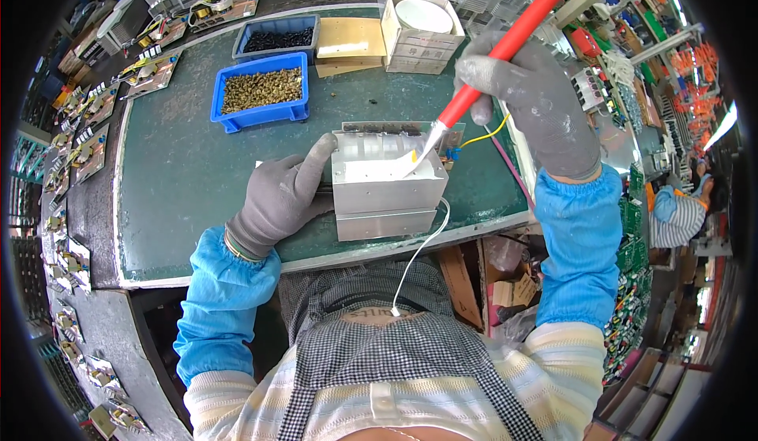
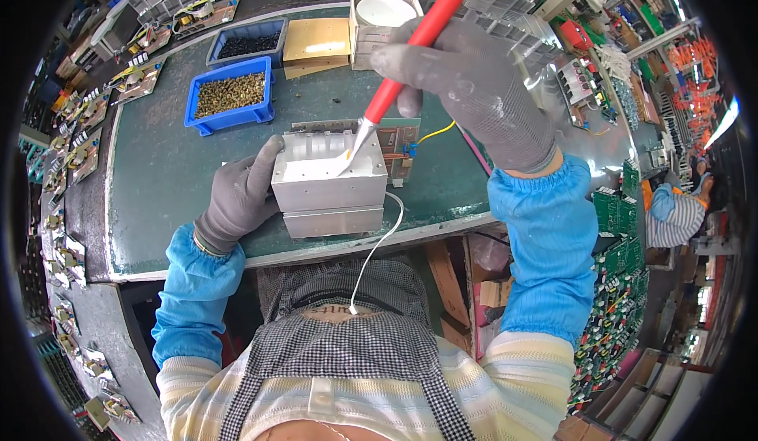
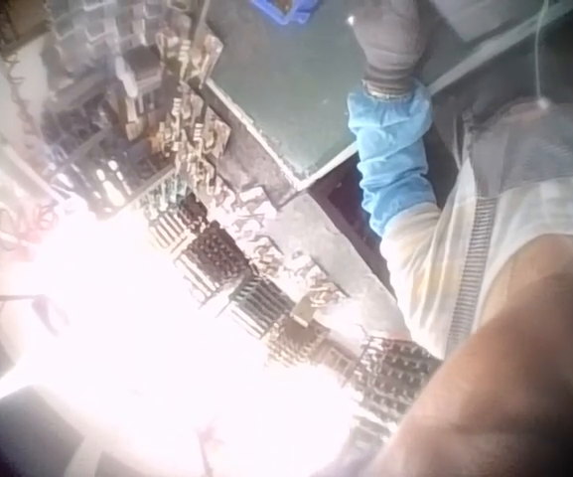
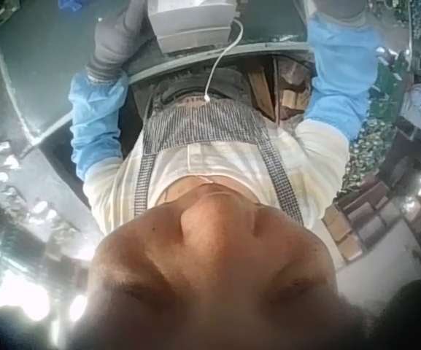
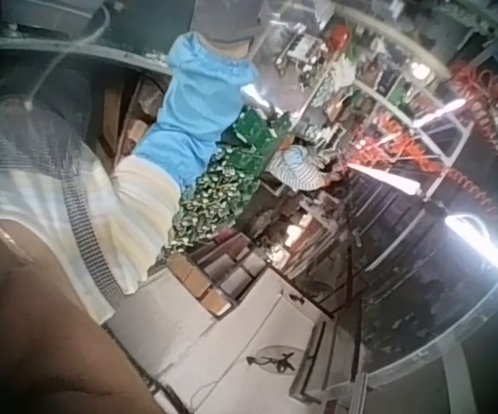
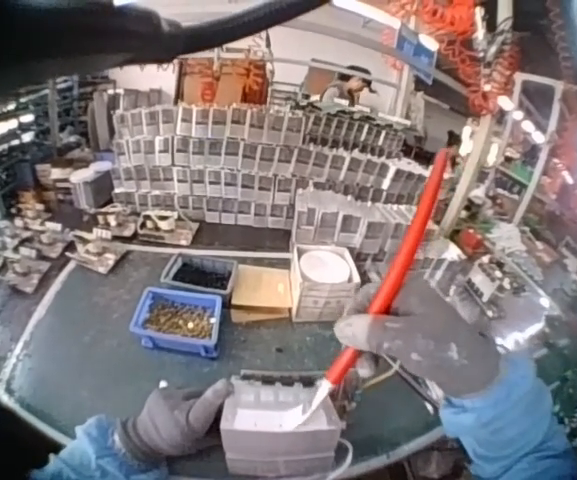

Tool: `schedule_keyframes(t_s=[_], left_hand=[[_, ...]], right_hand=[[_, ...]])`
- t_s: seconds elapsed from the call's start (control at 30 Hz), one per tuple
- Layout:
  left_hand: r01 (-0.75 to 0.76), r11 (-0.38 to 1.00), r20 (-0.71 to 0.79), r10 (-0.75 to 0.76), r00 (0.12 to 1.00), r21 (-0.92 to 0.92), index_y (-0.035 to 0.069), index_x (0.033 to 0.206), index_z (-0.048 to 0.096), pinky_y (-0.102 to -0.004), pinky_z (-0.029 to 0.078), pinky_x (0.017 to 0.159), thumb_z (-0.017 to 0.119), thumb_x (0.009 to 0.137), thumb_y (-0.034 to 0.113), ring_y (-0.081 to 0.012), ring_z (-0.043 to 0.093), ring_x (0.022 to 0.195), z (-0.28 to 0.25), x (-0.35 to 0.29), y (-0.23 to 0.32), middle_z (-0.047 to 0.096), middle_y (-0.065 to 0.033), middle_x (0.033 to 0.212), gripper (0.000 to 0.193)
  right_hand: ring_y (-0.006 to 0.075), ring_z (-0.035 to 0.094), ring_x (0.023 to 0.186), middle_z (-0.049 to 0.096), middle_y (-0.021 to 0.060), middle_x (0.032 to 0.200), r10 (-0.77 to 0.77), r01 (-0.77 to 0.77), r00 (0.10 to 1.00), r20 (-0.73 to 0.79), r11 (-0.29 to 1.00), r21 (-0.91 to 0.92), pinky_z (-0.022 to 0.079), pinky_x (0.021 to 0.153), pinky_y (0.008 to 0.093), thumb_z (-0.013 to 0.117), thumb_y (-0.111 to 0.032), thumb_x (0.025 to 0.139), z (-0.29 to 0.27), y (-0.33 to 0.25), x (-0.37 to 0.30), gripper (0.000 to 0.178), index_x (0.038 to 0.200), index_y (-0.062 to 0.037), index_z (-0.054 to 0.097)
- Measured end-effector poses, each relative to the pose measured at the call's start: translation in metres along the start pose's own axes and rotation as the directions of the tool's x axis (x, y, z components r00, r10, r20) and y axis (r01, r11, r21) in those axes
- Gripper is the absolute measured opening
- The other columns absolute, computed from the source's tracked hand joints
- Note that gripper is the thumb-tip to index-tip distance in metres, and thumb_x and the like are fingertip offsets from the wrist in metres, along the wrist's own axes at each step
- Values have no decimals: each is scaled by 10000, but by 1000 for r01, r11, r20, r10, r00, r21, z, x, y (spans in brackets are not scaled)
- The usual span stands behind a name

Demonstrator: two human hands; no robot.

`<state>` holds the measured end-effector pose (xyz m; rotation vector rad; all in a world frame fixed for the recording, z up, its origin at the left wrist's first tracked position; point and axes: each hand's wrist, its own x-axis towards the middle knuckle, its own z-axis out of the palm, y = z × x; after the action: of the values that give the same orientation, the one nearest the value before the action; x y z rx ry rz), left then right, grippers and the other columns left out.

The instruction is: Assembling an electronic component by screwing a PCB onto a heatsink, applying thermal compound, adding insulating sheets, and mounting a second board.

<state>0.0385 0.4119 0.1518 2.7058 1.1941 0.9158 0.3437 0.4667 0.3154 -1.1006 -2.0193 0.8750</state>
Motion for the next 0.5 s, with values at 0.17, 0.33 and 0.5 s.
schedule_keyframes(t_s=[0.17,0.33,0.5], left_hand=[[25,1000,25,-25,999,5,30,1518,409,-382,578,628,894,692,320,-311,729,753,0,0,0,722,-147,898,1001],[42,999,32,-42,999,19,30,1517,406,-394,575,661,892,702,302,-325,725,758,-2,3,0,718,-145,886,987],[266,958,257,-231,939,-110,17,1535,362,-412,570,711,945,641,347,-341,732,820,-4,19,-6,719,-166,871,1117]], right_hand=[[107,618,676,658,60,765,244,-236,969,-26,957,166,481,632,260,697,-267,919,-17,2,-9,273,940,5,712],[119,597,647,663,54,781,192,-158,976,-99,948,276,470,651,258,681,-255,942,-27,16,-7,270,974,12,703],[161,639,817,660,61,821,-172,338,918,-358,810,479,538,859,311,604,-220,1047,-70,25,12,288,1172,32,661]])
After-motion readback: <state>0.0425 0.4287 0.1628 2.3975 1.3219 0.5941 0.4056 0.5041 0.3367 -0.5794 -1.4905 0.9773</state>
